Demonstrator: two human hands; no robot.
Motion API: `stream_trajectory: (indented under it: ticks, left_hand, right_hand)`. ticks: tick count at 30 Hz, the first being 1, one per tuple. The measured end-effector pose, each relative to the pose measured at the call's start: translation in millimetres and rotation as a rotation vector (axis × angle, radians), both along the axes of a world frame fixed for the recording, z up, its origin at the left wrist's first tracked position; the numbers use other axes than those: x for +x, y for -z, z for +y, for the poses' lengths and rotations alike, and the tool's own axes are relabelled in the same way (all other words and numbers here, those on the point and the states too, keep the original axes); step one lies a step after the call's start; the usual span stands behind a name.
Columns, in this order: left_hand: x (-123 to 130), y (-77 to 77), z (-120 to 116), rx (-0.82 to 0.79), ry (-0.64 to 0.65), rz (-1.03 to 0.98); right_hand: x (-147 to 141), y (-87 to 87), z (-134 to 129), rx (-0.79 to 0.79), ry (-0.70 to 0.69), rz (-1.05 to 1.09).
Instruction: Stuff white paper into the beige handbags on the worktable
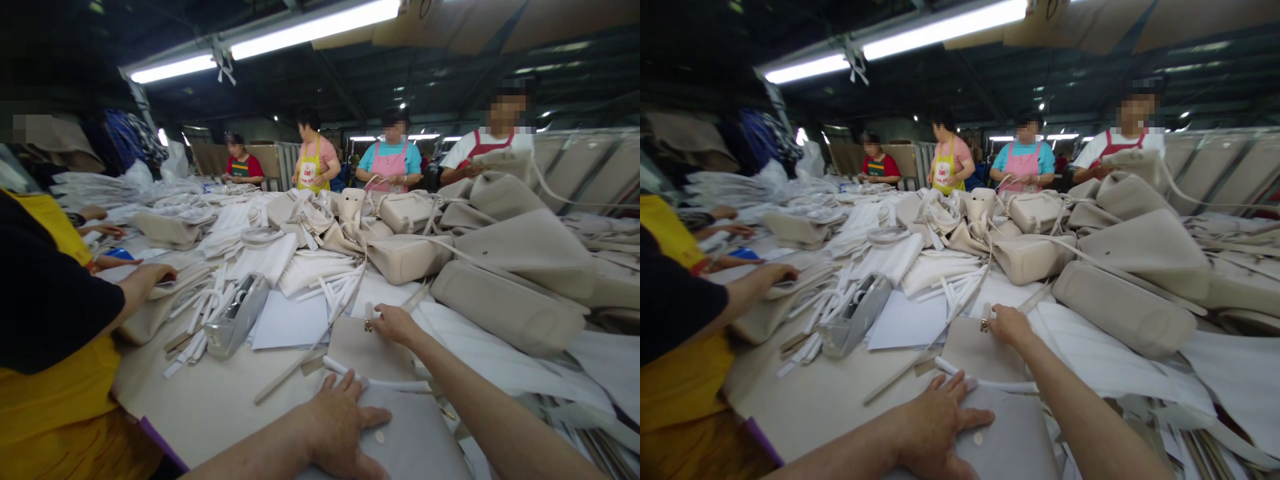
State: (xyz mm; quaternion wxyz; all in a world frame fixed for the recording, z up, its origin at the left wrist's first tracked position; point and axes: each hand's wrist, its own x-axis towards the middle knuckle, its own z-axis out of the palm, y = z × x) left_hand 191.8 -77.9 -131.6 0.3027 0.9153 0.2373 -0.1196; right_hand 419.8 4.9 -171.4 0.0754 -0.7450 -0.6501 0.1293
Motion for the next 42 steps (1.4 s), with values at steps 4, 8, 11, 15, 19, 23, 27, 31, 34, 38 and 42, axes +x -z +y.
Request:
stream_trajectory:
  ticks: [4, 8, 11, 15, 19, 23, 27, 31, 34, 38, 42]
  left_hand:
    - [-0.8, 0.0, 0.2, 0.002, 0.020, -0.007]
    - [-1.2, 1.1, 0.1, 0.018, 0.017, 0.000]
    - [-0.8, 4.0, -0.2, 0.032, 0.018, -0.006]
    - [-0.3, 9.3, -1.1, 0.066, 0.010, -0.022]
    - [-0.9, 11.4, -2.3, 0.074, 0.018, -0.049]
    - [-1.3, 11.6, -2.2, 0.082, 0.025, -0.035]
    - [-1.7, 11.8, -1.9, 0.076, 0.040, -0.025]
    - [-1.6, 13.4, -2.3, 0.067, 0.040, -0.024]
    - [-0.9, 14.6, -2.5, 0.060, 0.040, -0.026]
    - [-0.2, 14.0, -2.8, 0.048, 0.037, -0.024]
    - [-0.1, 12.5, -3.0, 0.041, 0.034, -0.040]
  right_hand:
    - [-1.4, -16.2, -12.5, 0.031, -0.046, 0.085]
    - [-10.4, -33.7, -44.3, 0.045, -0.176, 0.174]
    - [-18.8, -41.3, -72.0, 0.053, -0.221, 0.224]
    - [-28.0, -42.1, -102.9, 0.096, -0.255, 0.235]
    - [-31.2, -32.6, -121.1, 0.126, -0.264, 0.254]
    - [-27.5, -20.3, -125.2, 0.237, -0.188, 0.196]
    - [-29.6, -20.8, -133.3, 0.506, -0.078, 0.036]
    - [-45.7, -24.9, -152.8, 0.173, -0.148, 0.280]
    - [-54.4, -19.9, -162.3, -0.072, -0.172, 0.433]
    - [-53.7, -12.3, -161.6, -0.111, -0.144, 0.437]
    - [-53.1, -12.4, -158.0, -0.135, -0.135, 0.419]
